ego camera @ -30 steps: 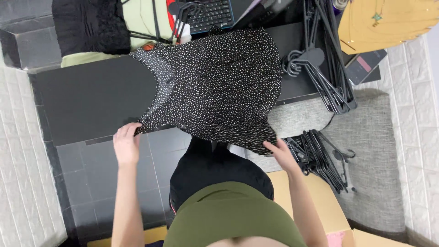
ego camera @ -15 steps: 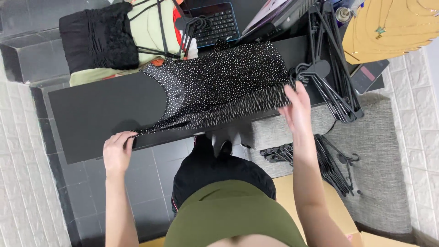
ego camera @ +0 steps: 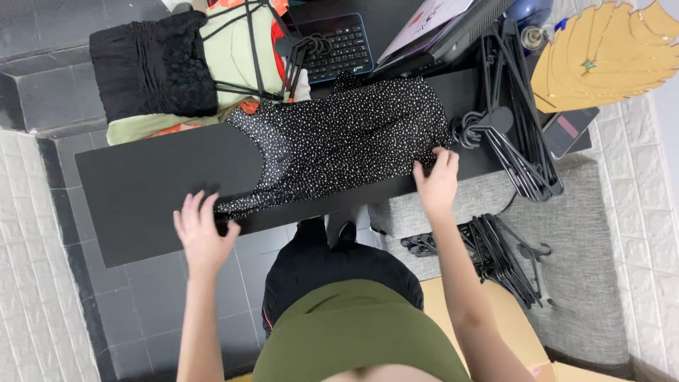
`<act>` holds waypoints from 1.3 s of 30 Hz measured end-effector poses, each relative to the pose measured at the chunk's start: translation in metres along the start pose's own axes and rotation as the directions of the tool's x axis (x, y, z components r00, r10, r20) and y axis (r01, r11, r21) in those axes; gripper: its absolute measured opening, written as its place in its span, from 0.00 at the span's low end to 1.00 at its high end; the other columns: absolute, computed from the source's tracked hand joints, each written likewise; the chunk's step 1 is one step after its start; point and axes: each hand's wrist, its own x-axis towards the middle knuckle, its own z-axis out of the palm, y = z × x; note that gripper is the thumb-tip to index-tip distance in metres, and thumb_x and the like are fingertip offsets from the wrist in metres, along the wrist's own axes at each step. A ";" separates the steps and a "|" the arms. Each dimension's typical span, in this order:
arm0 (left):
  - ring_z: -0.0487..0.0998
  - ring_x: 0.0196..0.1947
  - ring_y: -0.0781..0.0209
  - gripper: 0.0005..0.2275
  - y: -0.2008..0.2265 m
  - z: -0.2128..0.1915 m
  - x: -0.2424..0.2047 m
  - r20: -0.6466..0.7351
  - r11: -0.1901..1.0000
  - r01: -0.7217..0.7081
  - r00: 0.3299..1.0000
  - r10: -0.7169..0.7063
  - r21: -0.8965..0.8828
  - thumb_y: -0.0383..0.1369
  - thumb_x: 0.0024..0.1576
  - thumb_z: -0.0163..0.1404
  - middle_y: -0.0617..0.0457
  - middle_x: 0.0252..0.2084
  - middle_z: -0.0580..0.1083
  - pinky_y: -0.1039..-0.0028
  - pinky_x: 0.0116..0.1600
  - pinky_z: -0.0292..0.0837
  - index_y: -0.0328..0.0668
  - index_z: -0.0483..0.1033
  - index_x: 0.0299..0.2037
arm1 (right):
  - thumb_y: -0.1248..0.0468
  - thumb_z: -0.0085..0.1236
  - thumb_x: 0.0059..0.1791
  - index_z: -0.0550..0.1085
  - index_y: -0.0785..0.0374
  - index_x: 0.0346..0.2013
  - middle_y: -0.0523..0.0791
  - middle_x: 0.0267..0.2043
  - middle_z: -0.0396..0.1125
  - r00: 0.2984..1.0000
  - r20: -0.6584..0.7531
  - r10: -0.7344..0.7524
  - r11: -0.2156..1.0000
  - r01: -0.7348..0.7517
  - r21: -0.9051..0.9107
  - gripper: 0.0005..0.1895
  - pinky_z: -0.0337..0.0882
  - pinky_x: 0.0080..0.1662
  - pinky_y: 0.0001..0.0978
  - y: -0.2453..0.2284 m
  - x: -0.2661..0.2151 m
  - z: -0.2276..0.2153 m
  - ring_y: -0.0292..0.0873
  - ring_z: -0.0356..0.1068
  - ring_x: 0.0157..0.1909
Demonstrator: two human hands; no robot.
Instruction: Folding various clothing items and placing them into a cardboard box for packing
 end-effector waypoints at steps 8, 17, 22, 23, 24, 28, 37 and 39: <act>0.54 0.78 0.43 0.32 0.107 0.048 0.093 -0.038 0.944 -0.198 0.980 0.195 -0.266 0.43 0.60 0.58 0.42 0.79 0.54 0.43 0.74 0.46 0.50 0.64 0.74 | 0.53 0.66 0.54 0.64 0.62 0.72 0.57 0.76 0.53 0.905 -0.051 -0.423 0.904 0.417 -0.097 0.35 0.53 0.70 0.63 -0.067 0.029 0.024 0.66 0.48 0.76; 0.44 0.79 0.39 0.40 0.087 0.123 0.129 0.112 0.986 -0.119 0.985 0.133 -0.120 0.65 0.58 0.48 0.49 0.81 0.50 0.40 0.78 0.40 0.58 0.55 0.78 | 0.38 0.49 0.58 0.55 0.47 0.79 0.49 0.83 0.40 0.962 0.126 -0.241 0.931 0.266 -0.248 0.39 0.35 0.73 0.68 -0.033 0.027 0.075 0.60 0.38 0.81; 0.45 0.77 0.28 0.41 0.074 0.114 0.096 0.093 0.997 -0.071 0.993 0.071 0.004 0.66 0.57 0.48 0.48 0.81 0.50 0.37 0.75 0.43 0.60 0.55 0.78 | 0.40 0.51 0.57 0.56 0.46 0.79 0.48 0.83 0.42 0.978 0.092 -0.189 0.941 0.207 -0.266 0.38 0.40 0.72 0.71 -0.048 -0.018 0.081 0.60 0.41 0.80; 0.45 0.76 0.25 0.41 0.072 0.110 0.091 0.075 0.998 -0.055 0.996 0.053 0.033 0.66 0.57 0.48 0.47 0.80 0.50 0.35 0.74 0.43 0.60 0.55 0.78 | 0.40 0.52 0.56 0.56 0.45 0.79 0.47 0.83 0.42 0.979 0.084 -0.188 0.935 0.204 -0.288 0.39 0.41 0.72 0.71 -0.050 -0.026 0.083 0.59 0.41 0.81; 0.45 0.76 0.25 0.41 0.070 0.106 0.086 0.074 0.998 -0.056 0.996 0.053 0.034 0.66 0.57 0.48 0.47 0.80 0.50 0.35 0.74 0.43 0.60 0.55 0.78 | 0.40 0.52 0.56 0.56 0.45 0.79 0.47 0.83 0.42 0.979 0.082 -0.188 0.936 0.204 -0.288 0.39 0.41 0.72 0.71 -0.052 -0.031 0.086 0.59 0.41 0.81; 0.55 0.71 0.21 0.40 0.063 0.093 0.062 0.005 0.988 -0.028 1.000 0.028 0.153 0.66 0.56 0.46 0.44 0.78 0.57 0.28 0.69 0.47 0.59 0.60 0.77 | 0.36 0.48 0.56 0.56 0.44 0.79 0.46 0.83 0.42 0.983 0.121 -0.139 0.931 0.171 -0.323 0.39 0.39 0.72 0.69 -0.060 -0.049 0.092 0.57 0.40 0.81; 0.72 0.55 0.50 0.25 0.005 0.099 0.106 -0.087 0.985 -0.021 0.996 0.036 0.169 0.52 0.62 0.47 0.53 0.57 0.71 0.47 0.63 0.60 0.56 0.72 0.67 | 0.38 0.51 0.54 0.58 0.46 0.78 0.47 0.82 0.45 0.983 0.145 -0.111 0.933 0.154 -0.326 0.40 0.39 0.73 0.68 -0.065 -0.052 0.089 0.59 0.43 0.81; 0.67 0.68 0.47 0.25 -0.019 0.101 0.126 -0.085 0.988 -0.053 0.994 0.066 0.148 0.46 0.62 0.48 0.50 0.64 0.69 0.40 0.71 0.53 0.57 0.69 0.71 | 0.37 0.50 0.54 0.59 0.46 0.77 0.47 0.82 0.45 0.982 0.146 -0.117 0.929 0.160 -0.334 0.40 0.39 0.73 0.67 -0.067 -0.050 0.091 0.59 0.43 0.80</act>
